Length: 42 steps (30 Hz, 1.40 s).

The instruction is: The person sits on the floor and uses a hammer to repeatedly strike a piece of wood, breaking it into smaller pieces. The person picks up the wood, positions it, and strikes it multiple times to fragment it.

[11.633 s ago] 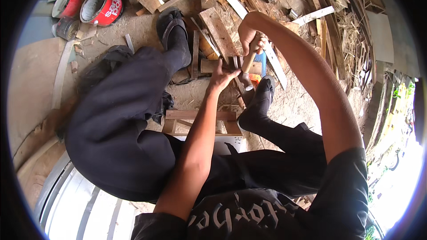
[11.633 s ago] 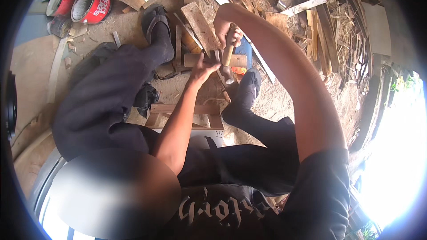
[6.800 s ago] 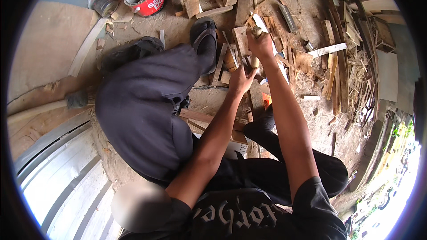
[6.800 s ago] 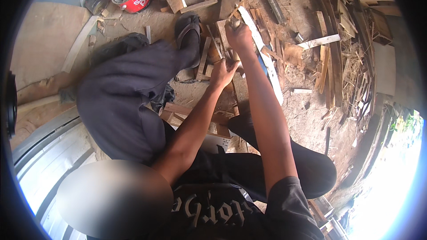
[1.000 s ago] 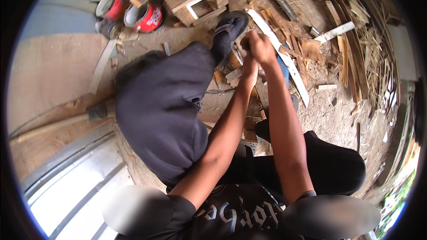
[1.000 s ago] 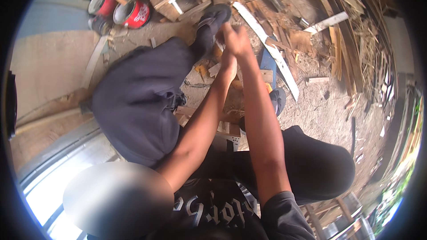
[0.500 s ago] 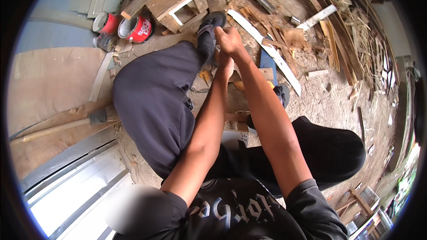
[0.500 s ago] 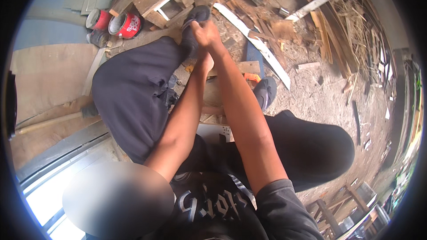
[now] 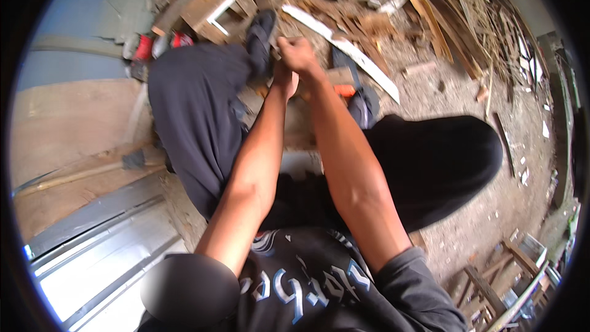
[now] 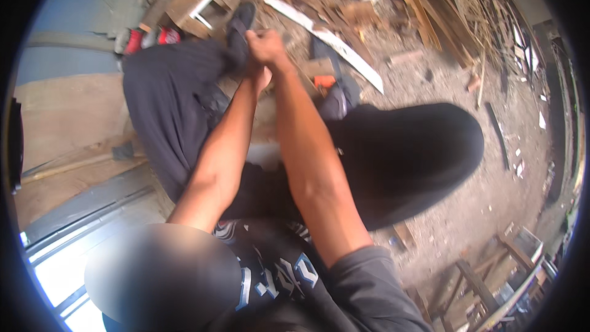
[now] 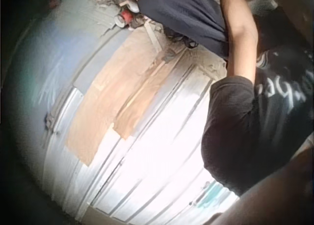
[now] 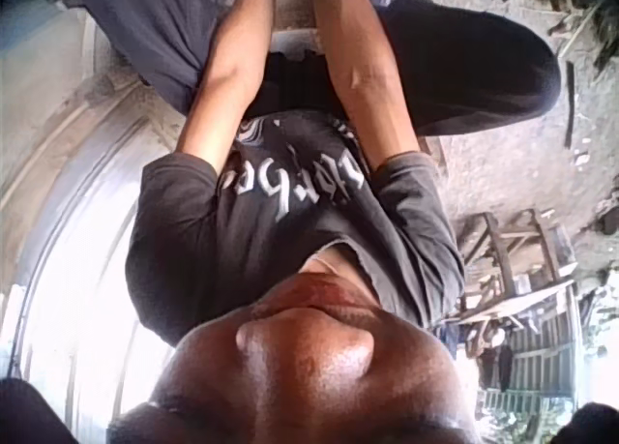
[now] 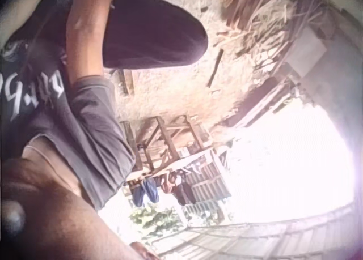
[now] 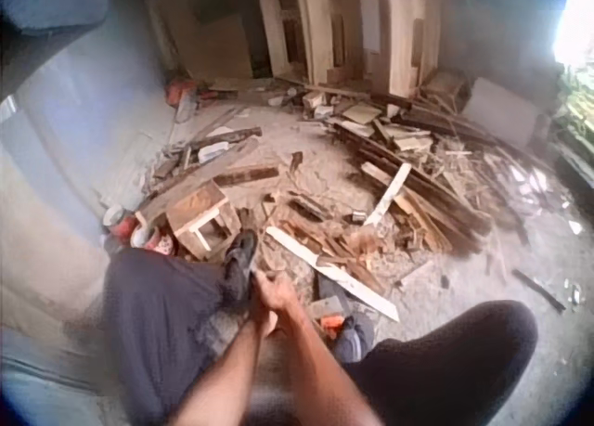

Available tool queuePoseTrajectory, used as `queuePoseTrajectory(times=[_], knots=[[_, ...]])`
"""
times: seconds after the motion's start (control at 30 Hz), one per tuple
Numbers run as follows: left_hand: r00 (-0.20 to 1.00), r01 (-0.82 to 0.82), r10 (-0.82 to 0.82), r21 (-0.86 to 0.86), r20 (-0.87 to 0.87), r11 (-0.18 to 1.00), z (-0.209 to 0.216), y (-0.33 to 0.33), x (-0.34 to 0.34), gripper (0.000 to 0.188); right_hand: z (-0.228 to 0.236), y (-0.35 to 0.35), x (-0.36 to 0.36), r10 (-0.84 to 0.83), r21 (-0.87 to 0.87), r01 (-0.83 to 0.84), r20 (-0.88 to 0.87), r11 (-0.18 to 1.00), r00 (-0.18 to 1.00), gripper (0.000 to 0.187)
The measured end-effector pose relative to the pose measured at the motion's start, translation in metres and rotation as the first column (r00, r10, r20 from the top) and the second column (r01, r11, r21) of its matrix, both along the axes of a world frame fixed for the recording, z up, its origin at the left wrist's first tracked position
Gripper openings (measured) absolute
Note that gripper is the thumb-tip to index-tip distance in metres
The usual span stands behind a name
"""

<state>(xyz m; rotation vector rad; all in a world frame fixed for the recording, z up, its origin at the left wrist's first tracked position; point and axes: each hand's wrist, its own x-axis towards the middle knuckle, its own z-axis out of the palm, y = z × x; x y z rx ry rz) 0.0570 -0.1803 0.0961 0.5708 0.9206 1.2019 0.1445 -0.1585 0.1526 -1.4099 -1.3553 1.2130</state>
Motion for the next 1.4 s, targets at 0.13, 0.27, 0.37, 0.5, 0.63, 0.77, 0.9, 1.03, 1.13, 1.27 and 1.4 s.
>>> queuePoseTrajectory(times=[0.13, 0.27, 0.37, 0.5, 0.63, 0.77, 0.9, 1.03, 1.13, 1.27, 1.4], knots=[[0.951, 0.137, -0.141, -0.032, -0.274, 0.990, -0.053, -0.051, 0.037, 0.041, -0.004, -0.071, 0.038, -0.264, -0.004, 0.281, -0.355, 0.960, 0.897, 0.044], [0.870, 0.192, -0.097, 0.149, -0.484, 0.970, -0.011, -0.064, 0.067, 0.035, 0.010, -0.060, 0.104, -0.411, 0.025, 0.465, -0.428, 0.885, 0.805, 0.036], [0.879, 0.066, -0.049, 0.019, -0.475, 0.998, -0.015, -0.045, 0.014, 0.037, 0.022, -0.042, 0.105, -0.296, 0.032, 0.401, -0.622, 0.916, 0.725, 0.038], [0.789, -0.098, -0.011, -0.143, -0.615, 0.985, -0.021, -0.034, -0.048, 0.040, 0.055, -0.024, 0.076, -0.151, 0.117, 0.349, -0.744, 0.930, 0.651, 0.037], [0.916, -0.204, 0.117, -0.193, -0.383, 0.960, 0.000, -0.041, -0.037, 0.037, 0.076, -0.014, 0.074, 0.018, 0.135, 0.173, -0.834, 0.976, 0.551, 0.033], [0.985, -0.164, 0.172, -0.319, -0.004, 0.933, 0.005, -0.042, -0.036, 0.038, 0.090, -0.023, 0.063, 0.084, 0.129, 0.037, -0.811, 0.991, 0.580, 0.039], [0.960, -0.207, 0.272, -0.500, 0.062, 0.841, 0.018, -0.026, -0.034, 0.040, 0.074, -0.027, 0.060, 0.164, 0.136, -0.094, -0.751, 0.986, 0.640, 0.040], [0.983, -0.142, 0.167, -0.275, 0.070, 0.951, 0.017, -0.019, -0.039, 0.037, 0.062, -0.023, 0.062, 0.158, 0.063, -0.162, -0.711, 0.985, 0.685, 0.041], [0.964, -0.196, 0.153, -0.191, -0.219, 0.962, 0.021, -0.016, -0.031, 0.034, 0.057, -0.029, 0.058, 0.104, 0.046, -0.100, -0.691, 0.994, 0.716, 0.040], [0.883, -0.309, 0.254, -0.081, -0.394, 0.948, 0.017, -0.026, -0.015, 0.031, 0.054, -0.033, 0.048, -0.097, -0.060, 0.076, -0.577, 0.995, 0.811, 0.039], [0.916, -0.386, 0.371, -0.083, -0.152, 0.919, -0.013, -0.019, -0.030, 0.031, 0.063, -0.039, 0.030, 0.259, -0.112, -0.323, -0.382, 0.940, 0.887, 0.049]])
